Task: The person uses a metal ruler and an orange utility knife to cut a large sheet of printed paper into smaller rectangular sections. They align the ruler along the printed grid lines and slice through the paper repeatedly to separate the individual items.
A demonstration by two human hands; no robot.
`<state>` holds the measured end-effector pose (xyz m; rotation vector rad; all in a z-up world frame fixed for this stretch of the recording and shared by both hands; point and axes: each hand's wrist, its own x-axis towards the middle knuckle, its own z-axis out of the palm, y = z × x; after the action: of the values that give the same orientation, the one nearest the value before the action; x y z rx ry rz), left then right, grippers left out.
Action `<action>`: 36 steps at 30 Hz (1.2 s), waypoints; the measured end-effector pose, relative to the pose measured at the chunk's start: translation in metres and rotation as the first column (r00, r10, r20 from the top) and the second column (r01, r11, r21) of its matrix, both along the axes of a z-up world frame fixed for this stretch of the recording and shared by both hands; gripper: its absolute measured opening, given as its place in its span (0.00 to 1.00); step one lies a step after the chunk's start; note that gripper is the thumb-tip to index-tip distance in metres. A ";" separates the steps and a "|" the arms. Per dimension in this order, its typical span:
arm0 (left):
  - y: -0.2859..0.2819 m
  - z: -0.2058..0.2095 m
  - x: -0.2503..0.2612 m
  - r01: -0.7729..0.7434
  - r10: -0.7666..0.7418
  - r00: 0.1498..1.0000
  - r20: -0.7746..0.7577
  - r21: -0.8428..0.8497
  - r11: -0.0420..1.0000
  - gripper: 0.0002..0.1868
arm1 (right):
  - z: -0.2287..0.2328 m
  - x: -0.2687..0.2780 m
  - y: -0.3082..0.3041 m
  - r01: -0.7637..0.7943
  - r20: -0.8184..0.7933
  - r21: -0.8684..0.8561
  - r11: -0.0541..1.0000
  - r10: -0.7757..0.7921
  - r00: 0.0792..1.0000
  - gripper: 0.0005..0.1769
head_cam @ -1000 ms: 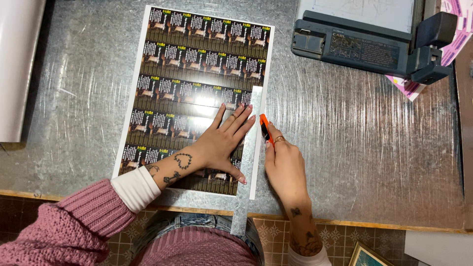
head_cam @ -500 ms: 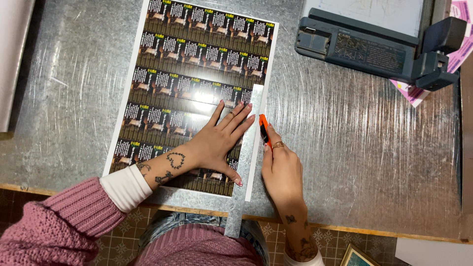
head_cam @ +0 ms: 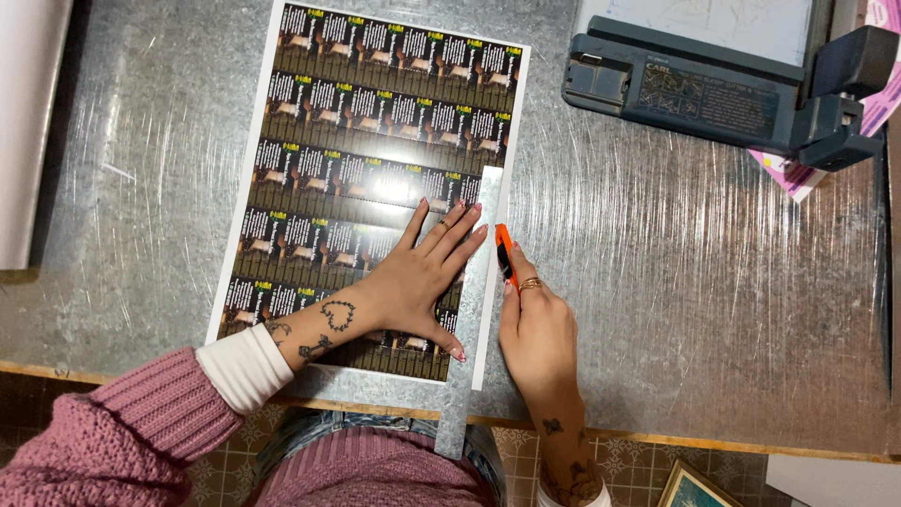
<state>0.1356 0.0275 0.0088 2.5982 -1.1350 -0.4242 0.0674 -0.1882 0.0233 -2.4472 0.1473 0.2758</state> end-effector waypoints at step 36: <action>-0.034 0.004 -0.002 0.041 -0.168 0.952 0.255 0.437 0.898 1.01 | 0.014 0.002 0.019 0.027 0.002 -0.149 0.988 -0.027 1.000 0.33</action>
<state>0.1340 -0.0063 0.0130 3.0690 -1.4205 -0.3585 0.0690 -0.1694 0.0369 -2.5914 0.2077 0.2614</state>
